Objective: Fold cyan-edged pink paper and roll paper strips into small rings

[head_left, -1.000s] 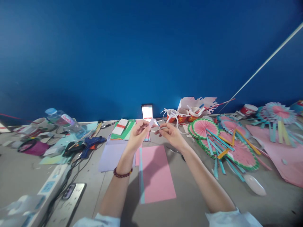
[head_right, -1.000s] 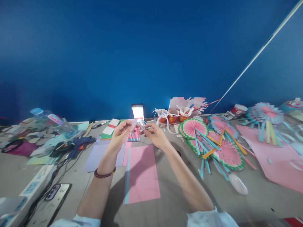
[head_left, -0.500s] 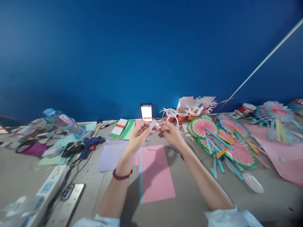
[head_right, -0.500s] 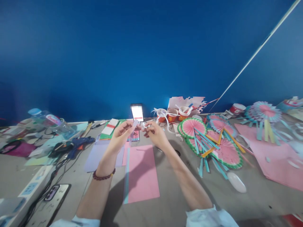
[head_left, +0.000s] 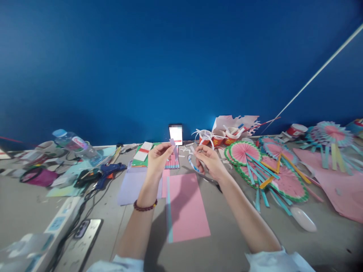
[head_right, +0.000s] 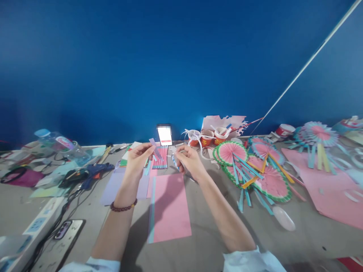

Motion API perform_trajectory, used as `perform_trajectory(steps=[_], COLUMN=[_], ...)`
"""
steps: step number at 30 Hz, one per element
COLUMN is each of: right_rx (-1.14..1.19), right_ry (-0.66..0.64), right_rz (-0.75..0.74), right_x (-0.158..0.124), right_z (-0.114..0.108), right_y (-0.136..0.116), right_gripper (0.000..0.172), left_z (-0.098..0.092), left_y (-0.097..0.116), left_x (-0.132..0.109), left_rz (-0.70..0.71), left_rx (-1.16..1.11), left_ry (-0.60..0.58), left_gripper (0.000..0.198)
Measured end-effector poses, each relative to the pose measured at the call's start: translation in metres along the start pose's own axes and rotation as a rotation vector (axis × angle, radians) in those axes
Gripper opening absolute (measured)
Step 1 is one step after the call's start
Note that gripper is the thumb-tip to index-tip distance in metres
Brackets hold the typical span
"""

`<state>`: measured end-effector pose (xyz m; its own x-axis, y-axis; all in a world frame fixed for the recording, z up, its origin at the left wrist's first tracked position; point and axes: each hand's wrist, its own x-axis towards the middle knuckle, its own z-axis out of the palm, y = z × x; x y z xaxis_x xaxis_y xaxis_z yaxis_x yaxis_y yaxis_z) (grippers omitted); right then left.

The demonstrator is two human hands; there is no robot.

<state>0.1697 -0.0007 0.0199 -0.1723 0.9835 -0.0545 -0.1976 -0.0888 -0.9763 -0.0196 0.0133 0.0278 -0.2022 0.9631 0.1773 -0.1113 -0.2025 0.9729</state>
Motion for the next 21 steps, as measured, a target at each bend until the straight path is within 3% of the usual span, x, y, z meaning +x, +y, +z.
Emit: perform_trajectory(steps=[10,21], right_rx=[-0.244,-0.256], right_ry=[-0.003,0.066], right_rz=[-0.068,-0.124], right_x=[-0.021,-0.021], right_z=[0.013,0.015], right_y=[-0.015,-0.006], right_gripper=[0.026,0.031], left_z=[0.008,0.024], left_y=[0.002,0.009], left_x=[-0.004,-0.020], left_rz=[-0.116,-0.145], left_rx=[-0.083,0.056], left_ry=[-0.041,-0.136], left_gripper=[0.033,0.020])
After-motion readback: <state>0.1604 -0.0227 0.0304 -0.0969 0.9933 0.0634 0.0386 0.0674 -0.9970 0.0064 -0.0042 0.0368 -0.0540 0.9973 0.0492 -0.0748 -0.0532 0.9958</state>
